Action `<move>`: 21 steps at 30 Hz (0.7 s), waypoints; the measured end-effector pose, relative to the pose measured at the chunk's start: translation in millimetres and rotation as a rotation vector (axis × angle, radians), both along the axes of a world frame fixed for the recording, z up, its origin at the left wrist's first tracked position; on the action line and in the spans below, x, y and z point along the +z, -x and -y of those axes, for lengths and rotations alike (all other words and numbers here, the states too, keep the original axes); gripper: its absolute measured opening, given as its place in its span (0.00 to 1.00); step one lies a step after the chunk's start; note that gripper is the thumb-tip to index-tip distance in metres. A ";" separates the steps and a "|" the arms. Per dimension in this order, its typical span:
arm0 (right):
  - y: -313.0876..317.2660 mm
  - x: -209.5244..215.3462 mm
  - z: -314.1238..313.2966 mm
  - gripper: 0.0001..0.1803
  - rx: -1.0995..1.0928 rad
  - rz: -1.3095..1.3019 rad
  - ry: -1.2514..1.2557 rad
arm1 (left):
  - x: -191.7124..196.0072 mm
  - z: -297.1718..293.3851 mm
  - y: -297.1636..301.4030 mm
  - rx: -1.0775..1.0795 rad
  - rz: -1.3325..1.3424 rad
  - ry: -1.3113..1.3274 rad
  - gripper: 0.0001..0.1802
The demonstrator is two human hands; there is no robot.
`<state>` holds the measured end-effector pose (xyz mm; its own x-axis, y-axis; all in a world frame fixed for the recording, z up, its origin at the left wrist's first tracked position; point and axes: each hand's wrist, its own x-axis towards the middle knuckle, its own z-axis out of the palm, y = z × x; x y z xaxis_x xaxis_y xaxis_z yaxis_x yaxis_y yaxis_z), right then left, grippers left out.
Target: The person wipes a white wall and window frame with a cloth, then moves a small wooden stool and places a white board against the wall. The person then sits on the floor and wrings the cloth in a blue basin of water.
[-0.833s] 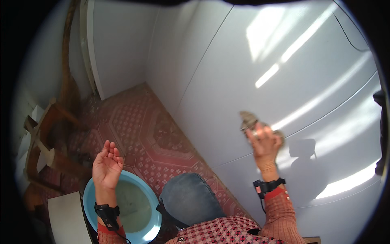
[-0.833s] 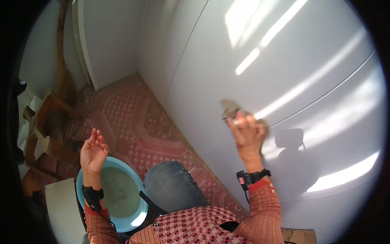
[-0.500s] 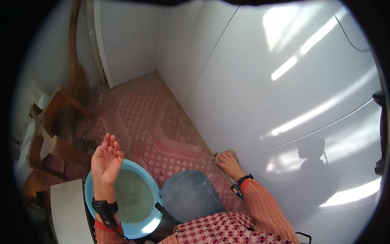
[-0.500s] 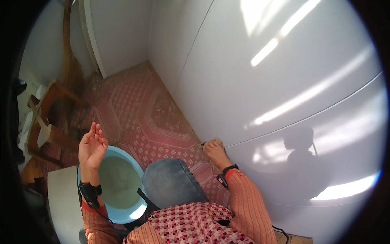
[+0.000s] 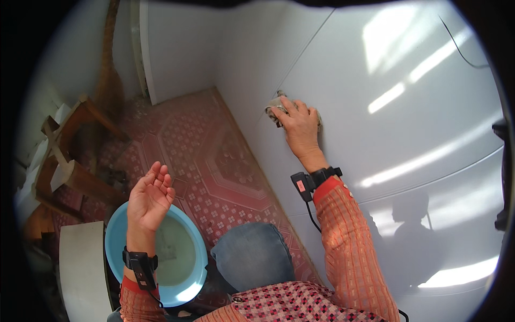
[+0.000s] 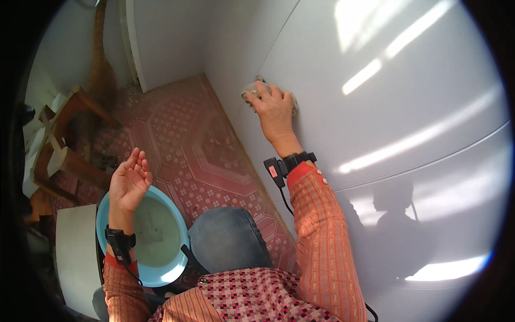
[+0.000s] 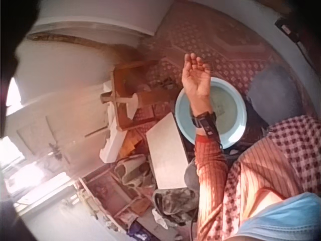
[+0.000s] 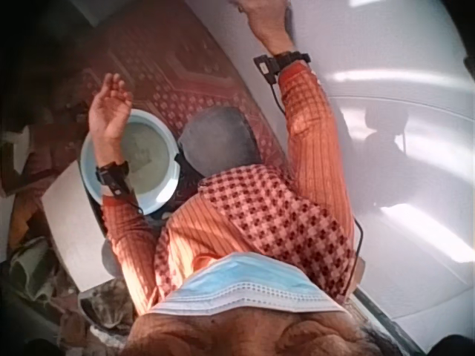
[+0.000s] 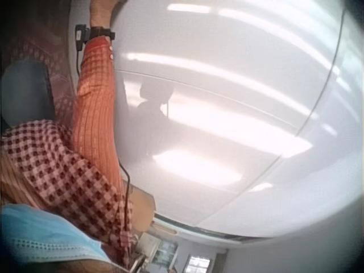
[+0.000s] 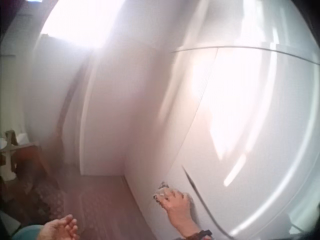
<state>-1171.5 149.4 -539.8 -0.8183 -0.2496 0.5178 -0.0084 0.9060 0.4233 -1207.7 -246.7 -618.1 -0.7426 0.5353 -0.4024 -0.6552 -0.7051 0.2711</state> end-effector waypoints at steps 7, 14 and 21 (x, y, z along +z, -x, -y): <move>-89.4 -143.5 -31.7 0.13 -0.037 0.528 -0.218 | -6.4 6.6 2.0 0.026 0.016 0.028 0.15; -165.0 -203.7 -14.3 0.07 -0.270 1.235 0.140 | -16.1 8.9 1.4 0.029 0.047 0.042 0.15; 75.7 -73.3 -18.8 0.22 -0.003 0.200 0.011 | -27.1 10.1 4.0 0.054 0.051 0.027 0.15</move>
<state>-1247.1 168.1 -613.1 -0.9060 -0.2419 0.3474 -0.0885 0.9108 0.4032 -1211.7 -256.8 -645.2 -0.7484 0.4833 -0.4542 -0.6298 -0.7326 0.2582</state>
